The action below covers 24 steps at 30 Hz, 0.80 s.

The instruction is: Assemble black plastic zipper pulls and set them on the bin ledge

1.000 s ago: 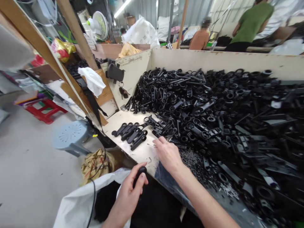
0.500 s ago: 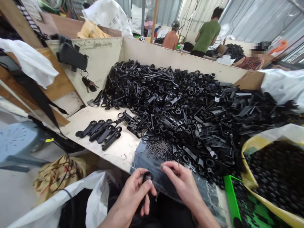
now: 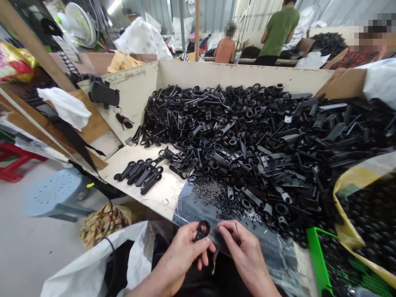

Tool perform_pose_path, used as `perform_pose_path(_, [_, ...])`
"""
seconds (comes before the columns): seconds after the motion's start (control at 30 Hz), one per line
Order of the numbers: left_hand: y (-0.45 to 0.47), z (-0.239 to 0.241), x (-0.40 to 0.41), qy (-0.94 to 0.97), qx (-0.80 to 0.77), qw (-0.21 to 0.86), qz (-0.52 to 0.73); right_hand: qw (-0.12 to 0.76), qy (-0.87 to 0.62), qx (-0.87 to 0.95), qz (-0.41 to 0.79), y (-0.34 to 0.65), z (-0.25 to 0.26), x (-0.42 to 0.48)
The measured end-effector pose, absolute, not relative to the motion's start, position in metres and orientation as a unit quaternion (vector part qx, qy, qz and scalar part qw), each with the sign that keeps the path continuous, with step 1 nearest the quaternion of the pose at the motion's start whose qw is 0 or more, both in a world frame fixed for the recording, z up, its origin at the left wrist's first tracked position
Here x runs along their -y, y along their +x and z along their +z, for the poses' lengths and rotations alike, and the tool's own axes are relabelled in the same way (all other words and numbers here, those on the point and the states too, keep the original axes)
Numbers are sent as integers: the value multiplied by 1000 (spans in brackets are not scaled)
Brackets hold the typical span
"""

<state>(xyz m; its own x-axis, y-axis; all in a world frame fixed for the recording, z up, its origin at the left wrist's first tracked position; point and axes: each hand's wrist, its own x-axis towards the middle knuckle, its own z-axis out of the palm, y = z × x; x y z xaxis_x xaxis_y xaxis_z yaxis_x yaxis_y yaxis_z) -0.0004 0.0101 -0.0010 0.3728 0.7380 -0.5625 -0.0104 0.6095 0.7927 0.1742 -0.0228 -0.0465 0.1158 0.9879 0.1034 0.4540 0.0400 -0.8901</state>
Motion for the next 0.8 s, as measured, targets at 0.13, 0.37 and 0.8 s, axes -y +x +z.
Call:
perform_pose_path(0.13, [1,-3,-10,360,-505,743,252,421,-609,602,298,173,-45,23])
perform_pose_path(0.37, [-4,-8,-9,368,-498,739,264,335,-602,692,214,163,-41,15])
perform_pose_path(0.8, [-11,-2,-6,364,-436,802,183,397,-531,642,384,162,-30,31])
